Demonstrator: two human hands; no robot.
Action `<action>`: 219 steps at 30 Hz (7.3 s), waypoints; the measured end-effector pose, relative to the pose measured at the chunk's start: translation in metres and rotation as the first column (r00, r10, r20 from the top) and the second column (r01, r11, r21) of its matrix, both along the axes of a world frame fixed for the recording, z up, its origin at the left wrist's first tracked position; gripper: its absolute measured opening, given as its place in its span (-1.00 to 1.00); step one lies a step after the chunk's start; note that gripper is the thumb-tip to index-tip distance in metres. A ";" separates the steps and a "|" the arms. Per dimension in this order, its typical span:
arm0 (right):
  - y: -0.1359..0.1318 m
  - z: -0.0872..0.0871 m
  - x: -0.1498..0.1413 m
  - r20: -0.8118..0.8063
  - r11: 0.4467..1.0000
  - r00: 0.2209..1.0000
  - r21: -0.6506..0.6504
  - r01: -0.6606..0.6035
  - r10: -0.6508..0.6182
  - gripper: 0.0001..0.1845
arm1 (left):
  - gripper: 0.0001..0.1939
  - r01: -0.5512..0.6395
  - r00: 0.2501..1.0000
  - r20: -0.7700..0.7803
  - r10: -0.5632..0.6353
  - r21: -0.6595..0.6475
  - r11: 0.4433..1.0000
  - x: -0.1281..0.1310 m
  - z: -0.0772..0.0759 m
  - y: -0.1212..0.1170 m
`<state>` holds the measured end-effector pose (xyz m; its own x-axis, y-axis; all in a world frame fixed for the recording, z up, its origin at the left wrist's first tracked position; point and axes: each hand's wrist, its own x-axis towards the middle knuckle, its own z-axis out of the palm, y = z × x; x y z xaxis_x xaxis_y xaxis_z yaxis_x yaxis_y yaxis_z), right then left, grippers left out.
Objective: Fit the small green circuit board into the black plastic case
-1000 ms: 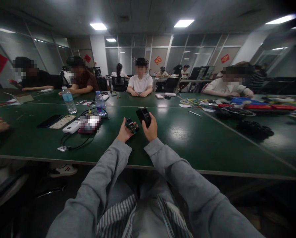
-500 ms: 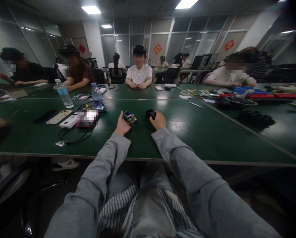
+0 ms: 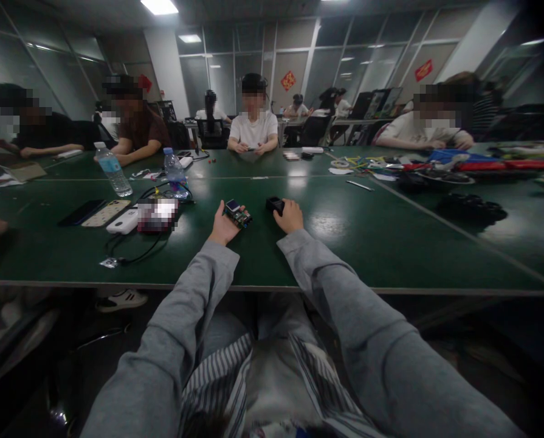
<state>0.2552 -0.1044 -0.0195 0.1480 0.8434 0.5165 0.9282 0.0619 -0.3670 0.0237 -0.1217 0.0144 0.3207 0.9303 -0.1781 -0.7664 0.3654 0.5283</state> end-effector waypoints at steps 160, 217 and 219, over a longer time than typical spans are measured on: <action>-0.027 0.019 -0.067 -0.950 0.786 0.122 0.160 -0.597 0.286 -0.47 | -0.59 0.165 0.966 -0.222 -0.132 0.138 0.977 0.014 -0.004 -0.002; -0.003 -0.003 -0.017 -0.064 0.989 0.990 0.071 0.131 -0.126 -0.49 | -0.39 0.047 0.999 -0.004 -0.047 0.002 0.999 0.002 -0.004 0.005; -0.003 -0.003 -0.017 -0.070 0.988 0.989 0.069 0.138 -0.134 -0.51 | -0.39 0.049 0.999 -0.002 -0.049 0.005 0.999 0.002 -0.004 0.005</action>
<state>0.2381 -0.1070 -0.0226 0.2941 0.7732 0.5619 0.9040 -0.0342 -0.4262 0.0253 -0.1167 0.0103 0.3659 0.9141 -0.1745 -0.7464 0.4003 0.5316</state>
